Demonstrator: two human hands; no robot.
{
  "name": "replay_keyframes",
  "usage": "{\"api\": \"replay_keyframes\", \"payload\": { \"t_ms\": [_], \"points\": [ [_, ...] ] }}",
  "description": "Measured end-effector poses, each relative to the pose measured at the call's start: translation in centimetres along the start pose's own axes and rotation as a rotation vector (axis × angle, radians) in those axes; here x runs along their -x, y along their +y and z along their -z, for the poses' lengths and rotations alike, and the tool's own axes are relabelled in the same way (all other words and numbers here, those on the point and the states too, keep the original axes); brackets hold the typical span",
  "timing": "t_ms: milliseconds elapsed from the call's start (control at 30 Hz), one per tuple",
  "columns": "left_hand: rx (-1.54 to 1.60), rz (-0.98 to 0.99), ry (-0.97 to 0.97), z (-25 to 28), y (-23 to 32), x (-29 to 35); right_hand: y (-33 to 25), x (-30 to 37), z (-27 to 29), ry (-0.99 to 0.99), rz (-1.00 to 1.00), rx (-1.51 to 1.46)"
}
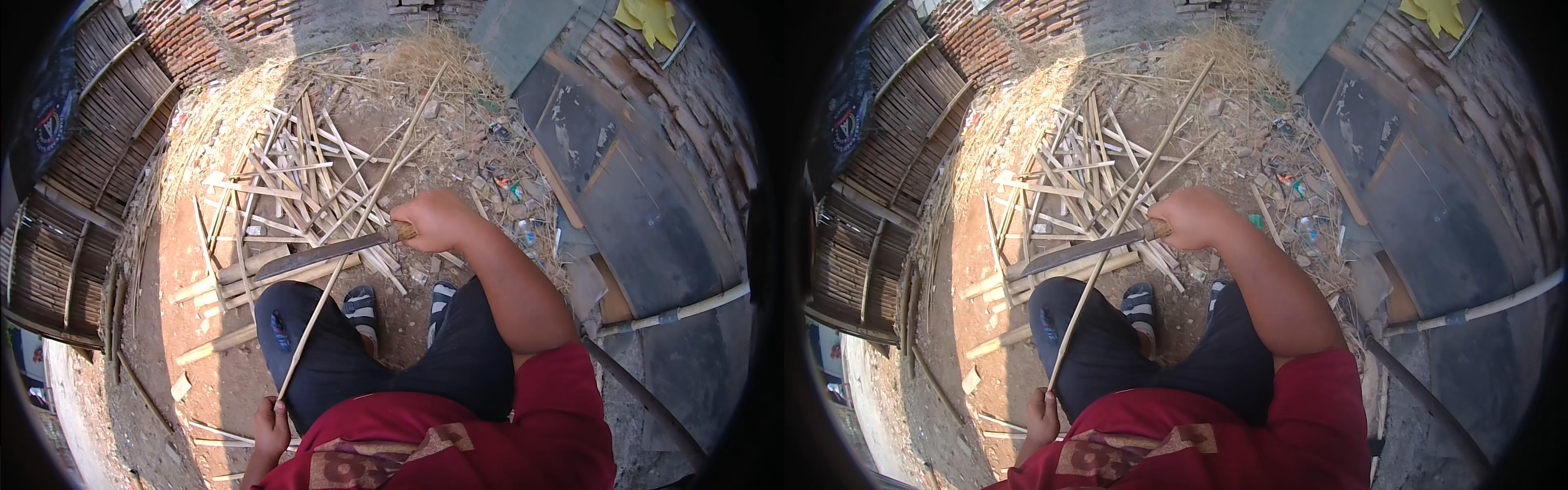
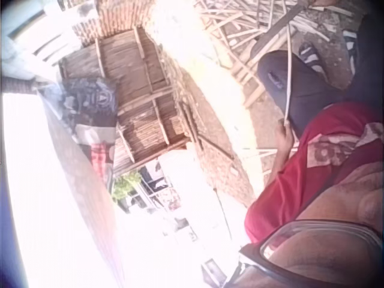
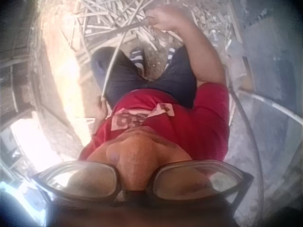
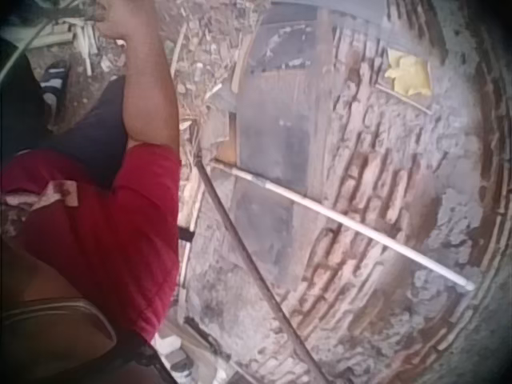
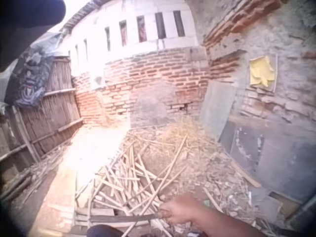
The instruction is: The person shaves a strip of bamboo using a blade while holding the wood by hand.
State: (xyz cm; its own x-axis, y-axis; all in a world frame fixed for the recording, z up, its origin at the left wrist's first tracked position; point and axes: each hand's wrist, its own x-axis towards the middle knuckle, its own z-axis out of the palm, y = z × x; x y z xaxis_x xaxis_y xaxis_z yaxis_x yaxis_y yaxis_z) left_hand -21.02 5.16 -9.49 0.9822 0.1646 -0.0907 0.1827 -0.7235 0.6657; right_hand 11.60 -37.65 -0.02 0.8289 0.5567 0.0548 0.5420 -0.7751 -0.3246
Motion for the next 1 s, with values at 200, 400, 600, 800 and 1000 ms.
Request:
{"api": "replay_keyframes", "payload": {
  "t_ms": [200, 400, 600, 800, 1000],
  "points": [
    [-0.029, -0.009, -0.116, 0.9, 0.6, -1.2, 6.0, -0.3, -1.3, 0.285, -0.280, -0.283],
    [-0.017, 0.010, -0.204, 1.0, -0.4, -1.6, -1.4, -0.6, -0.5, -0.097, 0.021, 0.012],
    [-0.201, -0.020, 0.015, -0.7, 0.4, -1.6, 7.6, -1.1, -1.8, 0.278, -0.421, -0.300],
    [0.033, 0.047, -0.079, 0.1, 0.4, -1.4, -1.3, -0.4, -0.6, -0.061, 0.032, 0.040],
    [-0.079, 0.003, 0.015, -0.8, -0.8, -2.2, 4.2, -0.1, 0.8, 0.034, -0.396, -0.415]
  ]
}}
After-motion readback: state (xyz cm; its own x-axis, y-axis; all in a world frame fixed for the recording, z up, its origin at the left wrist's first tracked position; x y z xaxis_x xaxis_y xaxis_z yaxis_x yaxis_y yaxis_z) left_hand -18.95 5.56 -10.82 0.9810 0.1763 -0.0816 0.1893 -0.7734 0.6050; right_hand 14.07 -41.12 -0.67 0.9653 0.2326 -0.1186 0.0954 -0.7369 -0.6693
